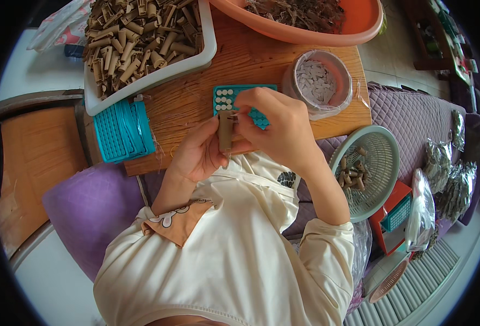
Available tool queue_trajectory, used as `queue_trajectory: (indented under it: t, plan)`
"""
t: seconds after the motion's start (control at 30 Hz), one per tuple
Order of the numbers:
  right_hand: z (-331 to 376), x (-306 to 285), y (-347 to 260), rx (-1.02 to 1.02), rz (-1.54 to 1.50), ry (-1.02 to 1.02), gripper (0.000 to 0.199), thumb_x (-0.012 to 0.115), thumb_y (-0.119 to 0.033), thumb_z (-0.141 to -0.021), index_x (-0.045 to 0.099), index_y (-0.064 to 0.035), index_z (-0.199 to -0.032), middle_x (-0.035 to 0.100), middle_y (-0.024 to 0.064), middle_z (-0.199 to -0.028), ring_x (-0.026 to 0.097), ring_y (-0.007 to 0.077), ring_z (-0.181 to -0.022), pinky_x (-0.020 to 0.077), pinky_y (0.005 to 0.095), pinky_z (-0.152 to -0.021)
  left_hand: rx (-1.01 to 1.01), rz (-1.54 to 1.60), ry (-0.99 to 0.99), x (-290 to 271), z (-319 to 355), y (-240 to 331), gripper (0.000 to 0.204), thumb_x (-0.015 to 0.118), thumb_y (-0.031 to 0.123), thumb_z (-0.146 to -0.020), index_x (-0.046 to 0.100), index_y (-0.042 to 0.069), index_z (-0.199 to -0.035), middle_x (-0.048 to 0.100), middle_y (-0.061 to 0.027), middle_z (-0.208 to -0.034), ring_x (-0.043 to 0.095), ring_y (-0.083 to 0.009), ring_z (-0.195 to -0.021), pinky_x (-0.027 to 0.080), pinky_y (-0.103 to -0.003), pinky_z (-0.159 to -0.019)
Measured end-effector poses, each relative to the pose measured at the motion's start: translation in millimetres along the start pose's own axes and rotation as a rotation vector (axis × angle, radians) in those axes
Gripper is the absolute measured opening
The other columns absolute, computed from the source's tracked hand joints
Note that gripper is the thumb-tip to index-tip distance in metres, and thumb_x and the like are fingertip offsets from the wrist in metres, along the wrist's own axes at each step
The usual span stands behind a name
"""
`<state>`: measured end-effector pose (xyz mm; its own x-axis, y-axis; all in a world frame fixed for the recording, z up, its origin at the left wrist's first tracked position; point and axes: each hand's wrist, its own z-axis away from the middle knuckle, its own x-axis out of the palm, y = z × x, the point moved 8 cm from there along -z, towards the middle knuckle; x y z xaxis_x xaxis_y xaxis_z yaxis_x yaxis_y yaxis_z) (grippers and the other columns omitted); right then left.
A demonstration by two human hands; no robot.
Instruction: The person assembles small plastic components into cardboard tubes by hand, working at an assembly table.
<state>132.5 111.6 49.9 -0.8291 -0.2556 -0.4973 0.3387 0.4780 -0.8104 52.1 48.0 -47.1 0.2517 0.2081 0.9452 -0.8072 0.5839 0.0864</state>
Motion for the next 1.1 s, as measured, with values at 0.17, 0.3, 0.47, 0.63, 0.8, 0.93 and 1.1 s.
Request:
queue_trajectory:
  t: [0.17, 0.3, 0.47, 0.63, 0.8, 0.93, 1.1]
  plan:
    - [4.7, 5.7, -4.3, -0.060, 0.067, -0.084, 0.020, 0.059, 0.006, -0.063, 0.056, -0.0044, -0.079, 0.062, 0.0060, -0.075, 0.061, 0.0180, -0.065, 0.0481, 0.0255, -0.057, -0.028, -0.035, -0.055, -0.2, 1.0, -0.9, 0.040, 0.034, 0.027, -0.091, 0.038, -0.003, -0.116, 0.052, -0.0168, -0.107, 0.056, -0.0337, -0.093, 0.057, -0.029, -0.056]
    - [8.9, 4.6, -9.0, -0.073, 0.099, -0.072, 0.017, 0.059, 0.004, -0.064, 0.054, -0.0054, -0.076, 0.062, 0.0062, -0.077, 0.062, 0.0182, -0.067, 0.0485, 0.0261, -0.056, -0.024, -0.098, -0.061, -1.0, 0.5, -3.9, 0.041, 0.037, 0.029, -0.090, 0.037, -0.002, -0.117, 0.052, -0.0161, -0.107, 0.056, -0.0328, -0.092, 0.056, -0.029, -0.056]
    - [12.3, 8.6, -7.2, -0.107, 0.100, -0.065, 0.016, 0.057, 0.002, -0.068, 0.053, -0.0067, -0.080, 0.055, 0.0056, -0.069, 0.056, 0.0224, -0.056, 0.0446, 0.0302, -0.047, 0.002, -0.247, -0.027, 3.3, 2.6, -2.6, 0.043, 0.037, 0.029, -0.090, 0.032, 0.000, -0.121, 0.052, -0.0153, -0.107, 0.057, -0.0307, -0.092, 0.056, -0.029, -0.056]
    - [19.8, 14.9, -1.5, -0.104, 0.097, -0.059, 0.016, 0.057, 0.002, -0.067, 0.053, -0.0057, -0.080, 0.055, 0.0059, -0.071, 0.056, 0.0228, -0.057, 0.0456, 0.0304, -0.048, 0.080, -0.459, 0.050, 2.3, 3.1, -0.2, 0.043, 0.035, 0.029, -0.091, 0.030, 0.002, -0.124, 0.053, -0.0136, -0.104, 0.059, -0.0266, -0.090, 0.055, -0.027, -0.056]
    - [22.2, 21.0, 1.8, -0.126, 0.169, -0.139, 0.021, 0.060, 0.000, -0.063, 0.053, -0.0048, -0.082, 0.055, 0.0069, -0.075, 0.058, 0.0238, -0.062, 0.0476, 0.0309, -0.051, 0.098, -0.530, 0.115, -2.3, 2.3, -0.3, 0.042, 0.033, 0.030, -0.091, 0.031, 0.003, -0.123, 0.053, -0.0112, -0.101, 0.060, -0.0239, -0.089, 0.053, -0.025, -0.054]
    - [24.4, 22.1, -0.3, -0.149, 0.196, -0.166, 0.024, 0.059, 0.001, -0.061, 0.052, -0.0049, -0.084, 0.054, 0.0073, -0.077, 0.058, 0.0245, -0.066, 0.0479, 0.0313, -0.053, 0.075, -0.696, 0.168, -5.1, 2.3, -0.1, 0.040, 0.033, 0.030, -0.092, 0.033, 0.004, -0.122, 0.054, -0.0092, -0.101, 0.061, -0.0202, -0.084, 0.051, -0.024, -0.053]
    - [29.1, 16.9, 8.2, -0.012, 0.206, -0.294, 0.029, 0.059, 0.002, -0.062, 0.053, -0.0045, -0.090, 0.055, 0.0069, -0.086, 0.056, 0.0261, -0.074, 0.0472, 0.0323, -0.060, 0.055, -0.745, 0.136, -5.6, -3.9, -7.0, 0.039, 0.033, 0.030, -0.092, 0.034, 0.004, -0.121, 0.054, -0.0075, -0.097, 0.061, -0.0170, -0.078, 0.049, -0.022, -0.049]
